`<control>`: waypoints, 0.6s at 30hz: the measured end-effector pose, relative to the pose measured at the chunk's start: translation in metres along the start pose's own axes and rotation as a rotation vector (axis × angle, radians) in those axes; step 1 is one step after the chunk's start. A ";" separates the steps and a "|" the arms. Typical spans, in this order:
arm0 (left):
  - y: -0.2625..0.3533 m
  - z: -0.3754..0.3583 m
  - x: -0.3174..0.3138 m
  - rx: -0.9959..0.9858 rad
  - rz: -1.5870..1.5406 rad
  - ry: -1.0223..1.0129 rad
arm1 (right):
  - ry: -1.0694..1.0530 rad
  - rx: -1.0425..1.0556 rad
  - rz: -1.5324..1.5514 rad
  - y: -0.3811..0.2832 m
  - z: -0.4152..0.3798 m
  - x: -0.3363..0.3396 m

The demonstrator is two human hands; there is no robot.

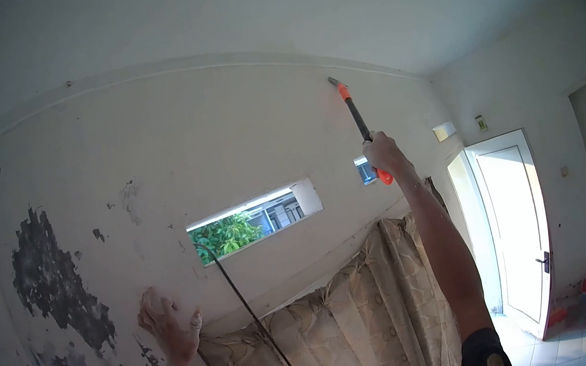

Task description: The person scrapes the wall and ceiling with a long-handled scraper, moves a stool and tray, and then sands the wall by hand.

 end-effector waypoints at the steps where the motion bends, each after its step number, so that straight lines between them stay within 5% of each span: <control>1: 0.001 0.000 0.001 -0.003 0.002 0.018 | 0.013 -0.001 -0.028 -0.004 0.001 -0.001; 11: 0.006 0.002 0.000 0.014 0.077 0.026 | 0.078 -0.137 -0.089 0.011 0.089 -0.009; 18: 0.004 0.000 -0.002 0.022 0.082 0.018 | 0.097 0.026 -0.144 0.004 -0.020 -0.037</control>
Point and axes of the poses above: each hand's wrist, its own z-axis towards the middle knuckle, its own x-axis out of the back of the hand, y = z × x, the point moved 7 cm from there along z, towards the middle knuckle, and after that the axes turned 3 degrees about -z, right-handed, at the moved point
